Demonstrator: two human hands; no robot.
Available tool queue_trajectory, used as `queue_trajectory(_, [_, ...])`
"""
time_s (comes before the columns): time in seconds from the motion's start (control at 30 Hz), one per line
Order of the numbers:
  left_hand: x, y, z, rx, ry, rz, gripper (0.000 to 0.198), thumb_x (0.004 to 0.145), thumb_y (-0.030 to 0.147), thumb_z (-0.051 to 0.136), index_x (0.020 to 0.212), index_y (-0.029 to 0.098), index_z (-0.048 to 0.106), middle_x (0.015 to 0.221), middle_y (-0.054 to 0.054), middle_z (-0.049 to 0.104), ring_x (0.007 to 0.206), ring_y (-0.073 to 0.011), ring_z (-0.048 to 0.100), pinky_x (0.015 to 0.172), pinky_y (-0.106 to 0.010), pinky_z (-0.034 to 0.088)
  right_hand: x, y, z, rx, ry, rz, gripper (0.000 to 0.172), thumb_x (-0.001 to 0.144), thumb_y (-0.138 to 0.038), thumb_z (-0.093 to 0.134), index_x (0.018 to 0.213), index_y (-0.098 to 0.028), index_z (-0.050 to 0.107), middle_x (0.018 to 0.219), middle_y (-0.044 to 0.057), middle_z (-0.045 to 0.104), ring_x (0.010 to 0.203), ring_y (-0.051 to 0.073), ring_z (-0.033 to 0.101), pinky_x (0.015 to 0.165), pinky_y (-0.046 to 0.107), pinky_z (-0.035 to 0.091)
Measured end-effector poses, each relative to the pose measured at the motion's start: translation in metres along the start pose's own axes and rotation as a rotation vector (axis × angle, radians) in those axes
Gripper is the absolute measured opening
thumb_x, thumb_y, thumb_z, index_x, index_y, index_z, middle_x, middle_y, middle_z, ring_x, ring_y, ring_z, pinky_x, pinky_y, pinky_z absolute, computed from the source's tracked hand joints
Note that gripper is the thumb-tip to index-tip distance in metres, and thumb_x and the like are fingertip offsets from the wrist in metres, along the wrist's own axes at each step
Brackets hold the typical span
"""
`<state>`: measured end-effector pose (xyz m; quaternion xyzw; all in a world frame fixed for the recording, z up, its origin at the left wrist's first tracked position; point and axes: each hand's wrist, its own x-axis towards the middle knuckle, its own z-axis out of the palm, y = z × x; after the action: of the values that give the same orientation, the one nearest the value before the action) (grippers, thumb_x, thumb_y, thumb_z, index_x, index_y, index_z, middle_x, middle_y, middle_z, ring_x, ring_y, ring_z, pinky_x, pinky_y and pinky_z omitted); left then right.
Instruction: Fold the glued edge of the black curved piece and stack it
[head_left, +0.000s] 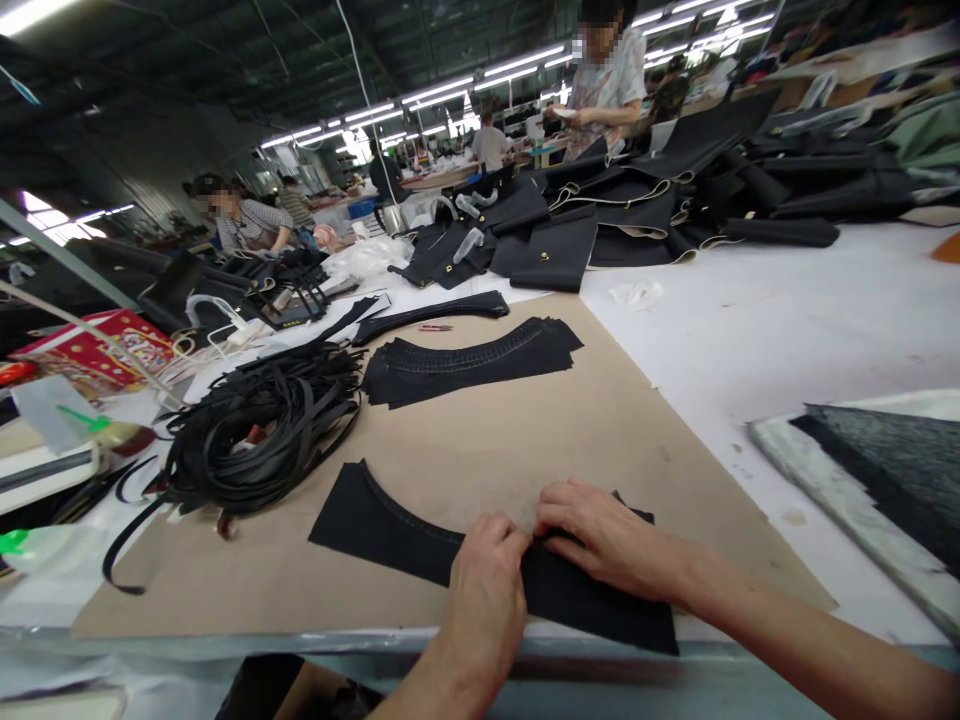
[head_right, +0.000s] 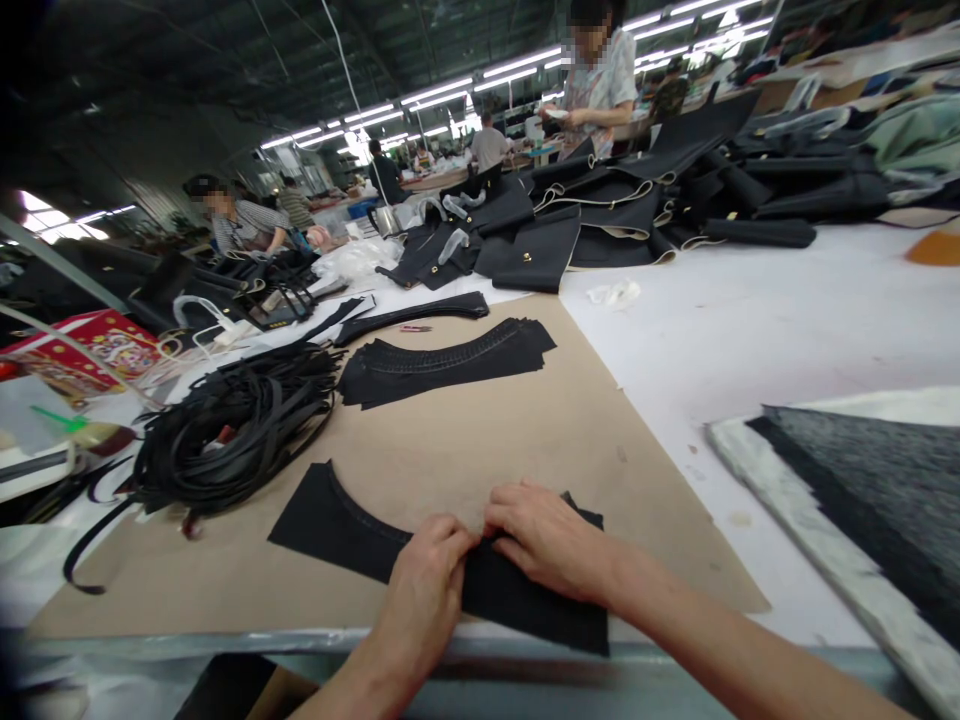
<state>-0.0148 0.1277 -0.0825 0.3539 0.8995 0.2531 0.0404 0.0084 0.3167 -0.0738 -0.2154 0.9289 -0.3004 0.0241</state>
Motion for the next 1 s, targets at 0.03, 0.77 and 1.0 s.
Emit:
queue_trajectory(0.03, [-0.007, -0.002, 0.007, 0.033, 0.059, 0.052, 0.032, 0.087, 0.005, 0.04, 0.098, 0.017, 0.068, 0.088, -0.007, 0.063, 0.086, -0.0212, 0.057, 0.078, -0.035, 0.05, -0.002, -0.001, 0.0, 0.001, 0.012, -0.017, 0.01, 0.089, -0.011, 0.054, 0.086, -0.021, 0.056, 0.091, -0.002, 0.058, 0.091, 0.016, 0.054, 0.083, 0.032, 0.036])
queue_trajectory(0.77, [0.015, 0.023, 0.005, -0.183, -0.023, -0.117, 0.029, 0.075, 0.0, 0.055, 0.093, 0.02, 0.066, 0.096, -0.004, 0.063, 0.097, -0.0222, 0.055, 0.089, -0.039, 0.045, -0.019, 0.016, -0.013, -0.009, 0.015, 0.014, 0.008, 0.086, -0.017, 0.06, 0.093, -0.021, 0.06, 0.092, 0.001, 0.058, 0.091, 0.018, 0.054, 0.084, 0.034, 0.038])
queue_trajectory(1.0, [0.022, 0.029, 0.004, -0.178, -0.049, -0.128, 0.031, 0.074, -0.003, 0.053, 0.09, 0.019, 0.069, 0.089, -0.004, 0.062, 0.091, -0.0212, 0.057, 0.085, -0.037, 0.047, -0.022, 0.023, -0.015, 0.019, 0.021, 0.015, 0.009, 0.084, -0.013, 0.061, 0.089, -0.021, 0.061, 0.09, 0.0, 0.059, 0.09, 0.017, 0.055, 0.083, 0.032, 0.038])
